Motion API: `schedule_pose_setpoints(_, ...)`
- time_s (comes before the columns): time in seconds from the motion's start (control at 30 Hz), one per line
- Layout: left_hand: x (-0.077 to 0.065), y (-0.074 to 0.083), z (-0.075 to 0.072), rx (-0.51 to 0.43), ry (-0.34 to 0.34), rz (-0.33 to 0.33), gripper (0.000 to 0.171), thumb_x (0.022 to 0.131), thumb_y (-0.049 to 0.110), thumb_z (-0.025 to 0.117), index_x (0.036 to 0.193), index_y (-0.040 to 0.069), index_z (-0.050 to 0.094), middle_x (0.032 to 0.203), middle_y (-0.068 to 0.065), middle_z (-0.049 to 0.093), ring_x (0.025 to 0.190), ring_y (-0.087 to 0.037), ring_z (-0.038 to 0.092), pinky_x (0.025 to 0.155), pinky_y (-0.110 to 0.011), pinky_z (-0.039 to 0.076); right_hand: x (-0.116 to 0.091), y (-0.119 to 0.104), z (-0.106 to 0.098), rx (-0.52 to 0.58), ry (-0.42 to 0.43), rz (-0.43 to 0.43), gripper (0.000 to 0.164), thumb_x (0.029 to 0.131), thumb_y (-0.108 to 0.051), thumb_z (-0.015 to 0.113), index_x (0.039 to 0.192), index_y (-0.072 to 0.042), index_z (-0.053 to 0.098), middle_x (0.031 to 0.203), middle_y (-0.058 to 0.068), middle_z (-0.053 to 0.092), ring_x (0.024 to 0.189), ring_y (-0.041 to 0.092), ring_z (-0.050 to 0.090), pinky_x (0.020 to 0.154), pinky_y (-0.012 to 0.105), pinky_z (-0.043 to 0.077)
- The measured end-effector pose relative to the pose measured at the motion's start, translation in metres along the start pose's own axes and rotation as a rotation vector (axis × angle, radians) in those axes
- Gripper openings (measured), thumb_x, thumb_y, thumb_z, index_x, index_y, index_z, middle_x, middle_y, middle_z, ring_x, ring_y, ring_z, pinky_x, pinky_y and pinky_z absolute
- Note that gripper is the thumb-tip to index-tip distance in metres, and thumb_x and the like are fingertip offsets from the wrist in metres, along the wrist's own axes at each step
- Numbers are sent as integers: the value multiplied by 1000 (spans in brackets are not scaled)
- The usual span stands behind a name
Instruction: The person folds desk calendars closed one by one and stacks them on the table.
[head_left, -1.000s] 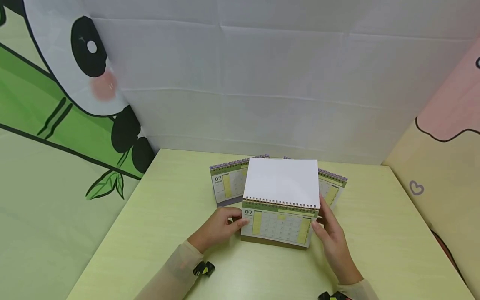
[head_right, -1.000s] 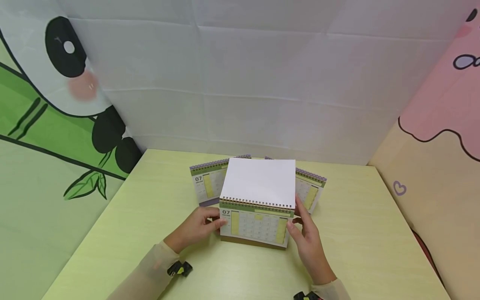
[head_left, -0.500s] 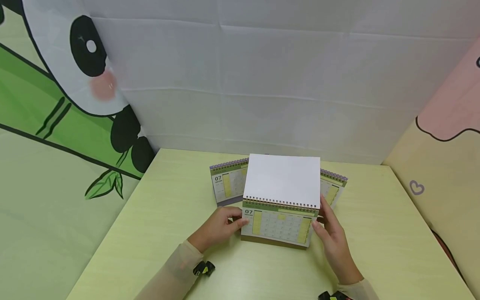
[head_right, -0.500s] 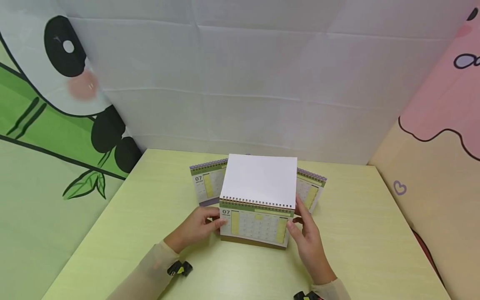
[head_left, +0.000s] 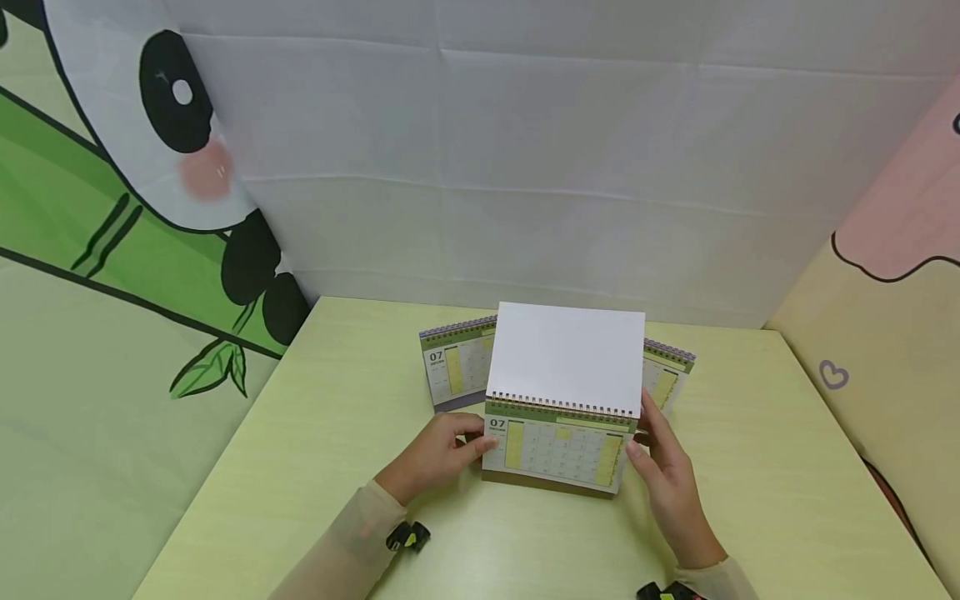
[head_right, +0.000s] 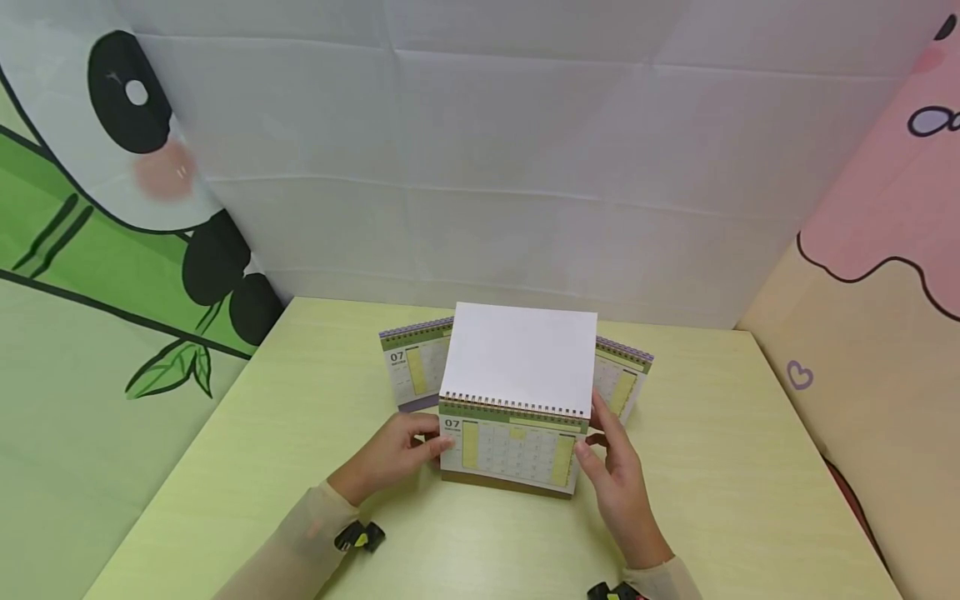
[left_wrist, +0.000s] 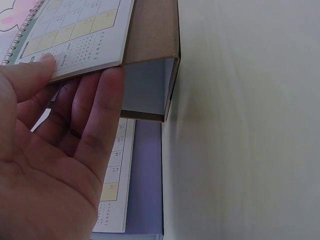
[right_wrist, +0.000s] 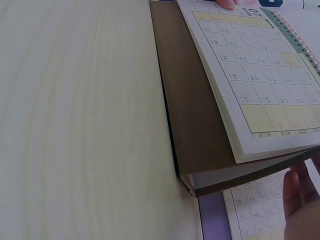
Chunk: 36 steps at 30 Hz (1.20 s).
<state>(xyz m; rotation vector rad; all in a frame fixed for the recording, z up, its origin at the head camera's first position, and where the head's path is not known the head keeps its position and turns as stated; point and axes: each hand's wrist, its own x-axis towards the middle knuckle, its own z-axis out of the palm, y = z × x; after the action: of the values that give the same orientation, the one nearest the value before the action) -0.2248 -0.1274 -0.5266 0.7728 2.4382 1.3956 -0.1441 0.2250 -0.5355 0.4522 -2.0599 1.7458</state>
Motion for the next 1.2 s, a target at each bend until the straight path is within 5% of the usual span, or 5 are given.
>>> schedule_pose_setpoints(1.2, 2, -1, 0, -12, -7, -10, 21, 117, 22, 75, 125, 8, 89, 123, -11, 89, 94, -11, 64, 82, -22, 56, 1, 2, 0, 61, 17, -98, 70, 111, 21, 47, 180, 7, 38, 156, -11, 68, 133, 6, 63, 114, 18, 48)
